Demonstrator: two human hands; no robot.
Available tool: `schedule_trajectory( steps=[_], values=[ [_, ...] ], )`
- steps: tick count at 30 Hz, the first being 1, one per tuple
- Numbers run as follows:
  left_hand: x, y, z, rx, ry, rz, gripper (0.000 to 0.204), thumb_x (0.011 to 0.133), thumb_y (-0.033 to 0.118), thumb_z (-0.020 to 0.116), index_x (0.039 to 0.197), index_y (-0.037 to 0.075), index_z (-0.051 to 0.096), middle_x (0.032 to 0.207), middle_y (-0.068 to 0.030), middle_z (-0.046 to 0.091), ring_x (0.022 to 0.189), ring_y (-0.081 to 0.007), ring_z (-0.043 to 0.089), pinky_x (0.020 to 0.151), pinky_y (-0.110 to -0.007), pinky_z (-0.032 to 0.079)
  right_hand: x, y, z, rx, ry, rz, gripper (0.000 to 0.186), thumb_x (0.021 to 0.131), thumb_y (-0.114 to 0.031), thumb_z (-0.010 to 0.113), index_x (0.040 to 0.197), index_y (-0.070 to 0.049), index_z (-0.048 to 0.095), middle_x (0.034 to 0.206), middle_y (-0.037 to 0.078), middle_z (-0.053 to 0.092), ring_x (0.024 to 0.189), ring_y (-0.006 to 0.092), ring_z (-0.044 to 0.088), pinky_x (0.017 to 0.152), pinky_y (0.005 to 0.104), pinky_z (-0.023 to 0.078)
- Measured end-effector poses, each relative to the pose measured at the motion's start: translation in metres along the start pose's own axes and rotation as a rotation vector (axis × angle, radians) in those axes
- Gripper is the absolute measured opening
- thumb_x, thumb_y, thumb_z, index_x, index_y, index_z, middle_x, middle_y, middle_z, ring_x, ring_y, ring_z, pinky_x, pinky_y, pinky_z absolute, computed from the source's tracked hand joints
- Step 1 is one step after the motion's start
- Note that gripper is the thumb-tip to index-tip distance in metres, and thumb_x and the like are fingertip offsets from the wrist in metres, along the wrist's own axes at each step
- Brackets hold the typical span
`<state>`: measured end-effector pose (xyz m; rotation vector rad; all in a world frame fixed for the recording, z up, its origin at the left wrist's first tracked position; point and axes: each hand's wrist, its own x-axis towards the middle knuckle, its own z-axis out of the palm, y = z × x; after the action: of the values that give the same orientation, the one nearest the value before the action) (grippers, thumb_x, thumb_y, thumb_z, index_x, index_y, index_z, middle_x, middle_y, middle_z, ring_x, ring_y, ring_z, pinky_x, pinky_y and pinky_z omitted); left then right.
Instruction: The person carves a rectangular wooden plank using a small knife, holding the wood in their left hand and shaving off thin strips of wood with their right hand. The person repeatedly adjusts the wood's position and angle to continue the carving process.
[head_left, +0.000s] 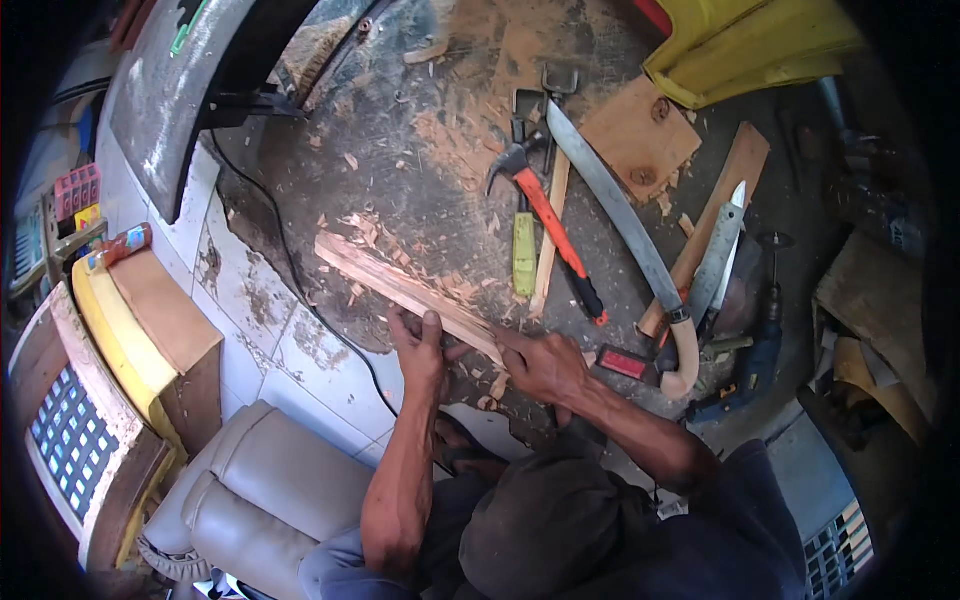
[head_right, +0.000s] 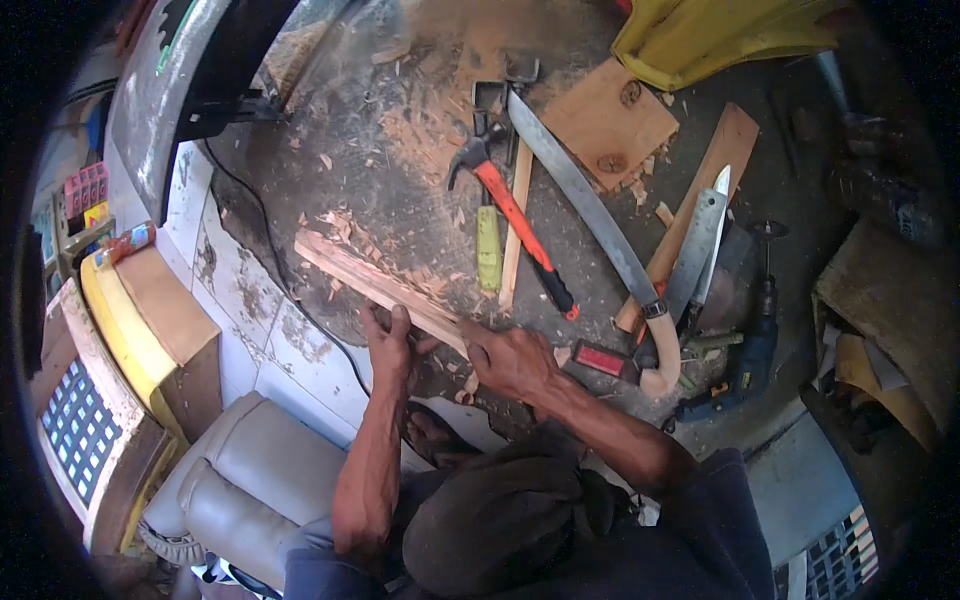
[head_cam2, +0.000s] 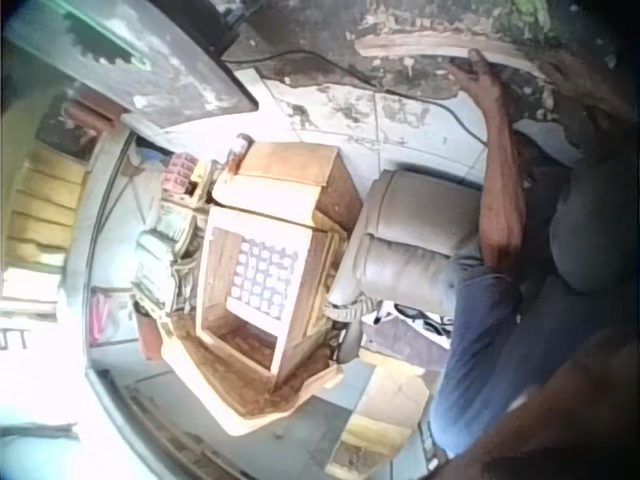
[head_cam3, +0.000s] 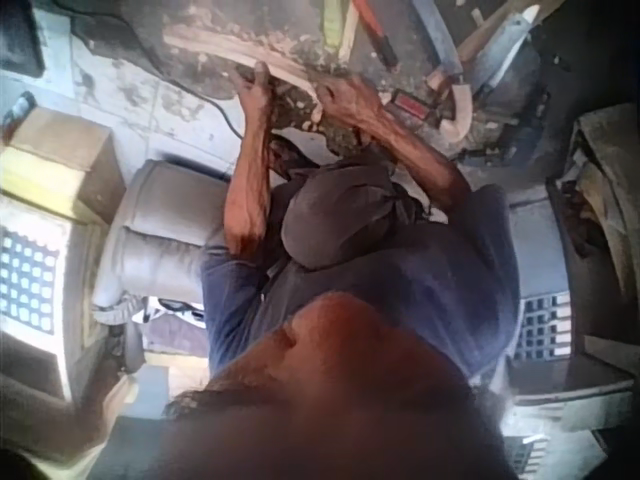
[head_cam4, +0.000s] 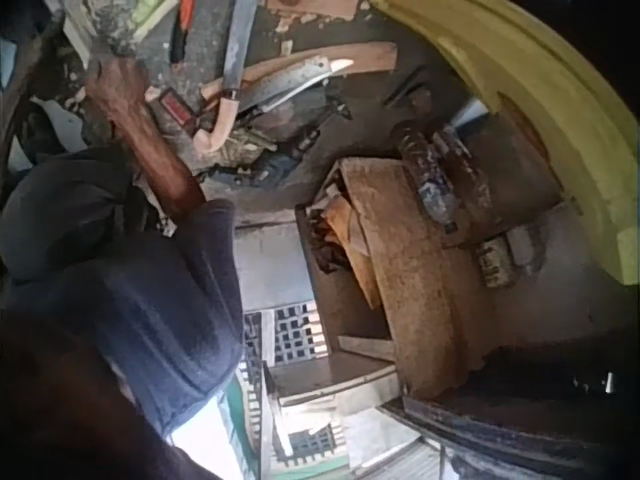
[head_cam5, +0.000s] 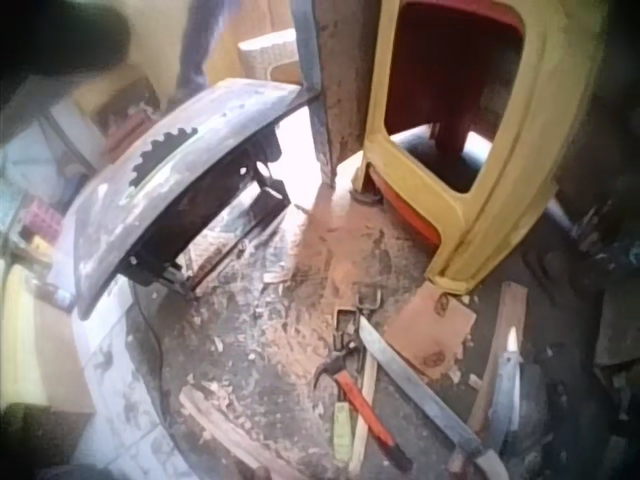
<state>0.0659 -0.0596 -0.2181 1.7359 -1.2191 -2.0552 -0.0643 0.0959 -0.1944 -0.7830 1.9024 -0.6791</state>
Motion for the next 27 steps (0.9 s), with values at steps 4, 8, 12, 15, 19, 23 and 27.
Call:
schedule_trajectory(
  steps=[4, 8, 12, 15, 19, 23, 27],
  values=[
    [0.009, 0.000, -0.002, 0.015, -0.023, 0.028, 0.052, 0.102, 0.022, 0.063, 0.141, 0.012, 0.030, 0.121, -0.0127, 0.054, 0.104, -0.0284, 0.066, 0.066, -0.046, 0.069, -0.011, 0.009, -0.001, 0.037, -0.043, 0.060, 0.043, 0.097, -0.025, 0.055, 0.137, -0.017, 0.066, 0.073, 0.026, 0.069, 0.060, 0.0390, 0.071, 0.064, 0.0497, 0.060],
    [-0.002, -0.004, 0.002, -0.023, -0.037, 0.004, 0.051, 0.103, 0.022, 0.062, 0.141, 0.012, 0.029, 0.123, -0.0128, 0.053, 0.108, -0.0280, 0.064, 0.070, -0.047, 0.068, -0.013, 0.009, -0.015, 0.068, -0.078, 0.057, 0.041, 0.098, -0.024, 0.055, 0.137, -0.017, 0.065, 0.071, 0.025, 0.068, 0.061, 0.0394, 0.072, 0.063, 0.0492, 0.060],
    [0.002, -0.004, -0.006, -0.020, -0.053, 0.010, 0.052, 0.102, 0.023, 0.063, 0.141, 0.013, 0.029, 0.124, -0.0134, 0.053, 0.109, -0.0290, 0.063, 0.072, -0.051, 0.068, -0.005, 0.005, -0.006, 0.101, -0.009, 0.078, 0.037, 0.095, -0.029, 0.057, 0.129, -0.020, 0.070, 0.071, 0.023, 0.069, 0.065, 0.0397, 0.072, 0.064, 0.0550, 0.058],
    [0.006, -0.004, -0.007, 0.054, -0.034, 0.039, 0.049, 0.102, 0.021, 0.061, 0.139, 0.013, 0.031, 0.123, -0.0130, 0.052, 0.108, -0.0276, 0.063, 0.072, -0.050, 0.068, -0.016, 0.012, 0.002, 0.070, 0.032, 0.010, 0.037, 0.096, -0.029, 0.057, 0.130, -0.019, 0.069, 0.072, 0.023, 0.069, 0.064, 0.0407, 0.071, 0.064, 0.0538, 0.058],
    [-0.006, -0.006, -0.007, 0.053, -0.011, -0.027, 0.043, 0.103, 0.020, 0.060, 0.135, 0.012, 0.033, 0.119, -0.0107, 0.052, 0.106, -0.0249, 0.064, 0.071, -0.046, 0.069, -0.007, 0.006, 0.000, 0.010, -0.021, 0.057, 0.039, 0.098, -0.026, 0.057, 0.134, -0.018, 0.067, 0.076, 0.022, 0.070, 0.067, 0.0415, 0.071, 0.067, 0.0511, 0.060],
    [0.011, -0.005, -0.002, -0.002, -0.054, 0.022, 0.044, 0.103, 0.020, 0.060, 0.136, 0.012, 0.032, 0.124, -0.0110, 0.054, 0.106, -0.0252, 0.064, 0.068, -0.044, 0.069, -0.013, 0.019, 0.000, 0.079, 0.025, 0.019, 0.039, 0.097, -0.025, 0.056, 0.133, -0.019, 0.068, 0.076, 0.024, 0.070, 0.065, 0.0418, 0.071, 0.066, 0.0517, 0.060],
    [0.004, 0.002, -0.001, -0.011, -0.044, 0.020, 0.047, 0.103, 0.024, 0.062, 0.137, 0.012, 0.032, 0.130, -0.0133, 0.053, 0.110, -0.0274, 0.064, 0.069, -0.045, 0.069, -0.010, 0.001, -0.010, 0.071, -0.055, 0.091, 0.039, 0.097, -0.025, 0.055, 0.133, -0.019, 0.068, 0.077, 0.024, 0.070, 0.067, 0.0420, 0.071, 0.068, 0.0522, 0.059]
  ],
)
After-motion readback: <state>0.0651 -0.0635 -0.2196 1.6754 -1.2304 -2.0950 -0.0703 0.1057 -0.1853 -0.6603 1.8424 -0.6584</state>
